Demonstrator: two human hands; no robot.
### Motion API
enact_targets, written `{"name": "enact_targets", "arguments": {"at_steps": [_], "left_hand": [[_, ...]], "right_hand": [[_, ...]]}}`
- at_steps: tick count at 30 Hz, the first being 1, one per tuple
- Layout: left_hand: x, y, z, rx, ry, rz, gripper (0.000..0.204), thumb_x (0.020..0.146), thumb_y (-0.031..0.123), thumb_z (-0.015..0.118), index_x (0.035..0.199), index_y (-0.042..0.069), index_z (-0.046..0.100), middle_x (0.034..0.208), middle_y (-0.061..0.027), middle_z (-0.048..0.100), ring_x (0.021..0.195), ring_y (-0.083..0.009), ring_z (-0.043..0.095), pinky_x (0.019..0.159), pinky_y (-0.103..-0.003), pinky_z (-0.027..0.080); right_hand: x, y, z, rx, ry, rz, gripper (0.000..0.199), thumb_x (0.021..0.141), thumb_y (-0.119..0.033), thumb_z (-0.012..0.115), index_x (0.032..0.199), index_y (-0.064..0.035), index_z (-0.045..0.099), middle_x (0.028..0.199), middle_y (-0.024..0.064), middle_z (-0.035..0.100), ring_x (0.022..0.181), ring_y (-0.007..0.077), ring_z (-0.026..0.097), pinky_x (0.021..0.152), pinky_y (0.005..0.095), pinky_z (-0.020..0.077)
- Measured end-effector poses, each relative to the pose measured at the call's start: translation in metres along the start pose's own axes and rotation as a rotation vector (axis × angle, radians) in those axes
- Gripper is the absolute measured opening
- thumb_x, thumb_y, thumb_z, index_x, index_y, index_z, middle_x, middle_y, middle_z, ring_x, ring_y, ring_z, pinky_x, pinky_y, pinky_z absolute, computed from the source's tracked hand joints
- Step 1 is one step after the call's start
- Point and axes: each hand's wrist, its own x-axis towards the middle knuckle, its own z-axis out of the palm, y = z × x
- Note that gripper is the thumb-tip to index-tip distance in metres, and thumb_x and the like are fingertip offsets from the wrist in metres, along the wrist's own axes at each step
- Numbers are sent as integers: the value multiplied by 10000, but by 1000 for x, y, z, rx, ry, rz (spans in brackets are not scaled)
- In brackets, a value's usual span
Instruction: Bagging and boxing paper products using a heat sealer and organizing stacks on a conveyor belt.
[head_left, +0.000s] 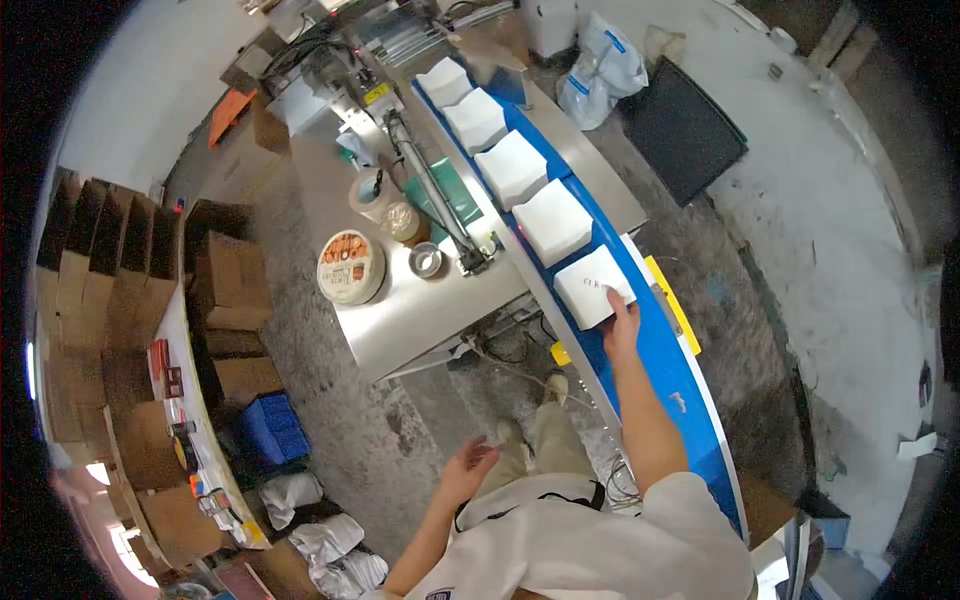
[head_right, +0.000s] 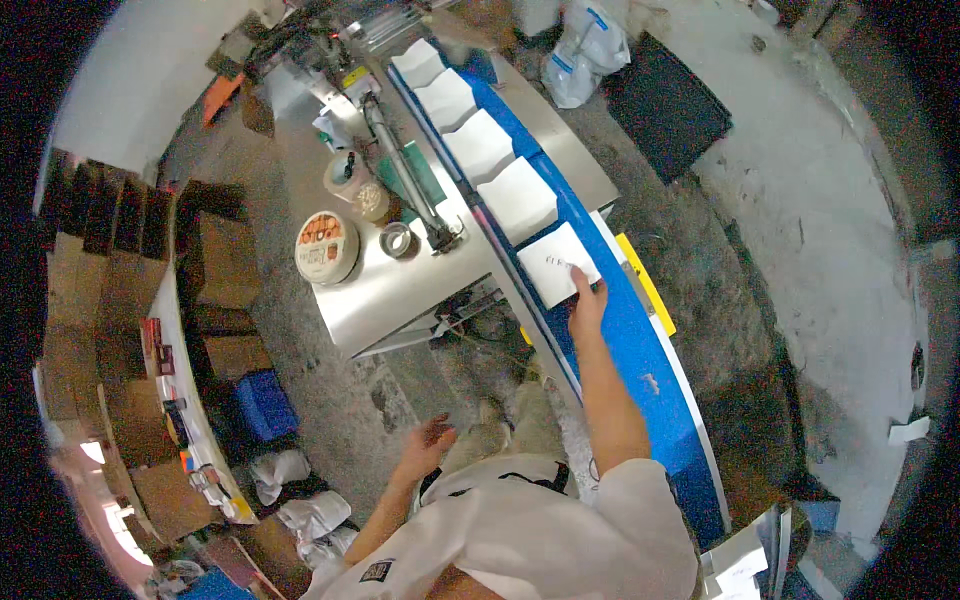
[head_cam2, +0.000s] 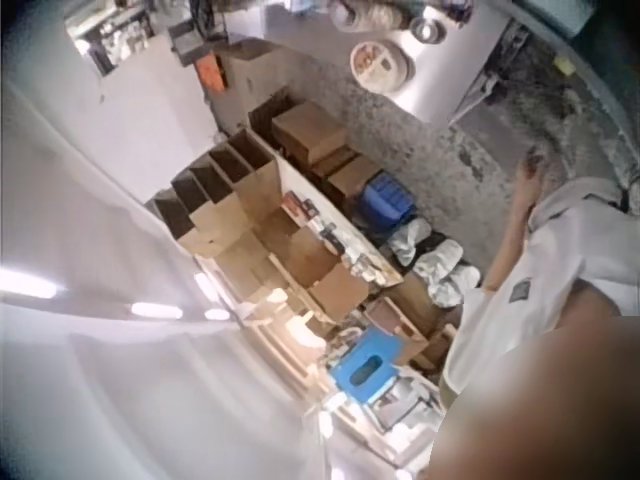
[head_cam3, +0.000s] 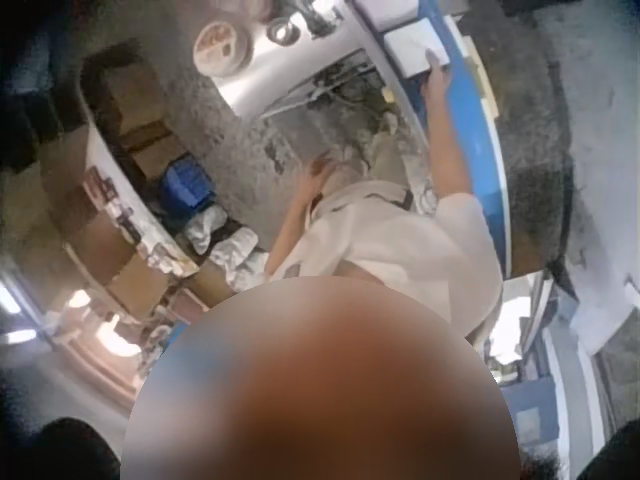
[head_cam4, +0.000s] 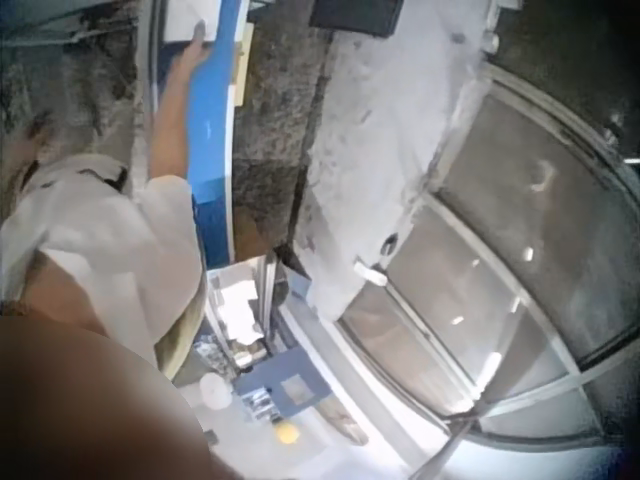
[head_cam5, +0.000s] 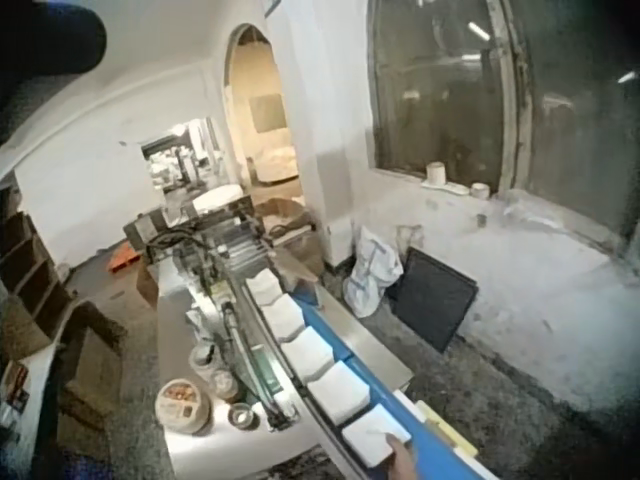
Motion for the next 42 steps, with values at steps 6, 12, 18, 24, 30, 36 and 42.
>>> {"name": "enact_targets", "arguments": {"at_steps": [6,12,18,24,30,36,42], "left_hand": [[53,-7,2,-74,-90,70,584,922,265,661,1382,-18,441,1160,-161,634,995,-215,644,856,-336,510],[83,44,-3,54,-202,103,600,911,271,670,1389,-12,444,1183,-178,623,989,-217,643,860,-338,508],[113,67,-32,262,-369,161,608,902,328,671,1354,-29,477,1163,-195,641,997,-243,652,859,-359,518],[146,66,-25,282,-694,308,546,913,310,658,1298,-46,506,1100,-166,664,969,-228,665,825,-353,531],[90,157,50,233,-998,396,332,897,134,677,1159,-52,590,806,-69,693,728,-126,651,656,-262,516],[54,174,173,336,-1241,344,249,940,152,640,1129,-8,617,858,-61,685,731,-124,647,631,-258,508],[-18,150,326,458,-1327,267,381,965,314,617,1198,13,598,1003,-92,678,881,-161,657,728,-293,534]], "right_hand": [[-5,3,17,-33,104,34,581,787,-135,794,1260,-13,478,1159,133,596,1016,245,613,851,373,532],[2,9,-4,-203,170,-46,622,853,-312,733,1313,-25,428,1256,139,559,1193,306,529,937,519,463],[-17,-7,-14,-280,325,111,728,901,-527,613,1380,-7,441,1306,120,517,1151,263,483,912,489,451],[-96,-33,-22,-410,186,-46,458,934,-397,631,1217,-44,563,1059,77,624,961,209,614,815,409,534],[-212,-111,-60,-903,36,-190,430,942,-290,644,1250,3,575,1146,106,670,1019,156,631,891,318,508],[-369,-191,-168,-676,468,-413,382,935,-219,650,1223,25,590,1147,112,661,1042,167,618,908,314,504],[-560,-243,-338,-462,988,-713,388,945,-260,638,1237,-6,604,1125,99,677,1013,171,636,893,315,519]]}}
